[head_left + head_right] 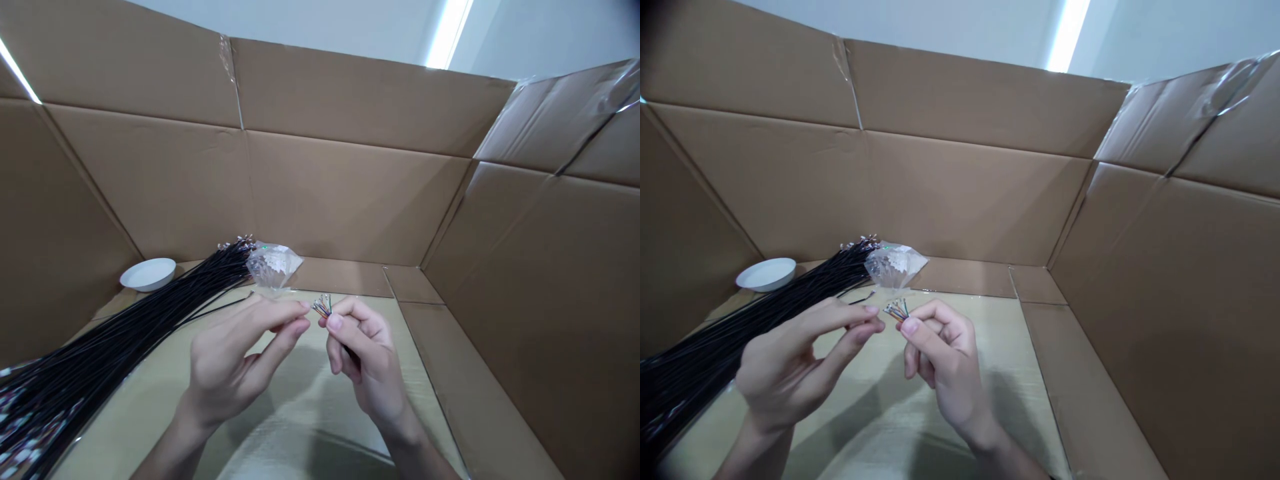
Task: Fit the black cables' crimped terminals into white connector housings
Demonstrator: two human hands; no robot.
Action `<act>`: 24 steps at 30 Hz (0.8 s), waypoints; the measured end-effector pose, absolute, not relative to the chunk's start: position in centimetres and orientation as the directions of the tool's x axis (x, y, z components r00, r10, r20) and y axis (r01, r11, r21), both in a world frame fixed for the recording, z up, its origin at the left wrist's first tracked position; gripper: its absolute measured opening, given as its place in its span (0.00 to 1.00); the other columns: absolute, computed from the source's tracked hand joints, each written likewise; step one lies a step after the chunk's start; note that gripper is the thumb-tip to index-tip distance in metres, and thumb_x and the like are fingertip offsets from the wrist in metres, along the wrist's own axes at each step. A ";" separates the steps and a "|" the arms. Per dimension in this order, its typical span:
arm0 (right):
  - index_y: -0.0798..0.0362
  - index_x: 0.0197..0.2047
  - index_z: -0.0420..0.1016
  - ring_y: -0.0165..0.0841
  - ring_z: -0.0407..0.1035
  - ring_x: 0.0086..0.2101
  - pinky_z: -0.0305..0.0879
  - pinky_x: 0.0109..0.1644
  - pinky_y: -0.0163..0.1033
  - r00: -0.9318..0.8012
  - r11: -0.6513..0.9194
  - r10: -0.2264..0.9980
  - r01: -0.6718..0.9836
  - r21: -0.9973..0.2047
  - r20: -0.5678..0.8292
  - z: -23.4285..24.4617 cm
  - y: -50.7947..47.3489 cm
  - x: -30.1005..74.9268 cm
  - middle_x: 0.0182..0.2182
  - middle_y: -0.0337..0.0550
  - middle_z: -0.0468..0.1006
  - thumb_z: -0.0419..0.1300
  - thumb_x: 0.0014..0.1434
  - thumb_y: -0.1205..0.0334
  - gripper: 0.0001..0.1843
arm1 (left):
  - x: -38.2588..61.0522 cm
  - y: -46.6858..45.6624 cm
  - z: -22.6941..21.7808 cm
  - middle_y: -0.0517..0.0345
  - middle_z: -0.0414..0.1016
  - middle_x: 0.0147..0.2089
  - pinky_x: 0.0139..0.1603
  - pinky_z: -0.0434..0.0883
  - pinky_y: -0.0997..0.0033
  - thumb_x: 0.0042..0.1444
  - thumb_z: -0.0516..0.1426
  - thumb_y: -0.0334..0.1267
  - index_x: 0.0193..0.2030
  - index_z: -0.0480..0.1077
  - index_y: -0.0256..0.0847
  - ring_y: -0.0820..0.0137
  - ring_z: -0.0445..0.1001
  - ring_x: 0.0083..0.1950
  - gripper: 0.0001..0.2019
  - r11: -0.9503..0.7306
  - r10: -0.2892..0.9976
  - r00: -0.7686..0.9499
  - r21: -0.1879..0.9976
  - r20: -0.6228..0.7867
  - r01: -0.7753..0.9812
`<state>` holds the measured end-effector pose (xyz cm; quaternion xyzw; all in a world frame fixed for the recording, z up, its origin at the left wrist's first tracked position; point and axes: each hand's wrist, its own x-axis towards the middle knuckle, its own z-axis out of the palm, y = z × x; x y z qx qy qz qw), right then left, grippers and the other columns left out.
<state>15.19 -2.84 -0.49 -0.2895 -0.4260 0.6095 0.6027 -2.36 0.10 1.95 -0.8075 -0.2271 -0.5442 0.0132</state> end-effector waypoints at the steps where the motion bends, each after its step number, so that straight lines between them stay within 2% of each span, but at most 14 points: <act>1: 0.54 0.34 0.74 0.20 0.45 0.14 0.41 0.16 0.28 -0.101 0.098 0.981 -0.486 -0.868 0.167 -0.5 -2.9 15.2 0.15 0.32 0.70 0.69 0.63 0.50 0.16 | -2.2 0.0 2.2 0.64 0.84 0.42 0.41 0.73 0.83 0.67 0.61 0.33 0.49 0.76 0.43 0.83 0.77 0.37 0.06 -0.893 0.337 0.329 0.189 0.882 0.409; 6: 0.54 0.35 0.73 0.20 0.46 0.15 0.42 0.17 0.28 -0.091 0.135 0.975 -0.481 -0.866 0.203 -0.5 -3.0 15.0 0.16 0.32 0.69 0.68 0.65 0.51 0.16 | -1.7 -0.2 2.5 0.63 0.83 0.41 0.40 0.73 0.82 0.67 0.61 0.32 0.50 0.74 0.42 0.82 0.77 0.36 0.07 -0.878 0.310 0.357 0.122 0.881 0.463; 9: 0.54 0.35 0.73 0.20 0.47 0.15 0.44 0.18 0.28 -0.076 0.152 0.974 -0.475 -0.867 0.212 -0.6 -2.9 15.1 0.17 0.32 0.69 0.68 0.65 0.50 0.16 | -1.7 -0.3 2.4 0.65 0.82 0.38 0.41 0.72 0.84 0.67 0.61 0.31 0.47 0.73 0.41 0.84 0.77 0.36 0.04 -0.893 0.299 0.393 0.110 0.870 0.436; 12: 0.54 0.36 0.74 0.20 0.48 0.15 0.45 0.19 0.28 -0.062 0.169 0.973 -0.468 -0.867 0.223 -0.6 -3.0 15.2 0.17 0.32 0.70 0.67 0.66 0.50 0.16 | -1.7 -0.6 2.4 0.68 0.80 0.35 0.40 0.71 0.87 0.68 0.59 0.33 0.43 0.71 0.43 0.85 0.76 0.34 0.01 -0.881 0.366 0.400 0.175 0.840 0.439; 17: 0.54 0.36 0.73 0.19 0.52 0.19 0.50 0.22 0.28 -0.050 0.193 0.967 -0.494 -0.847 0.250 -0.7 -3.0 15.1 0.24 0.35 0.74 0.70 0.65 0.54 0.14 | -1.3 -0.6 2.4 0.70 0.74 0.31 0.35 0.69 0.88 0.72 0.52 0.40 0.40 0.66 0.45 0.85 0.72 0.30 0.07 -0.837 0.467 0.399 0.250 0.789 0.486; 24: 0.52 0.38 0.74 0.20 0.61 0.26 0.57 0.26 0.27 0.005 0.214 0.967 -0.559 -0.801 0.254 -1.1 -2.9 14.9 0.35 0.37 0.77 0.73 0.61 0.61 0.11 | -1.2 -0.6 2.3 0.69 0.72 0.32 0.36 0.69 0.93 0.72 0.53 0.37 0.40 0.67 0.44 0.86 0.71 0.31 0.07 -0.840 0.524 0.412 0.372 0.746 0.395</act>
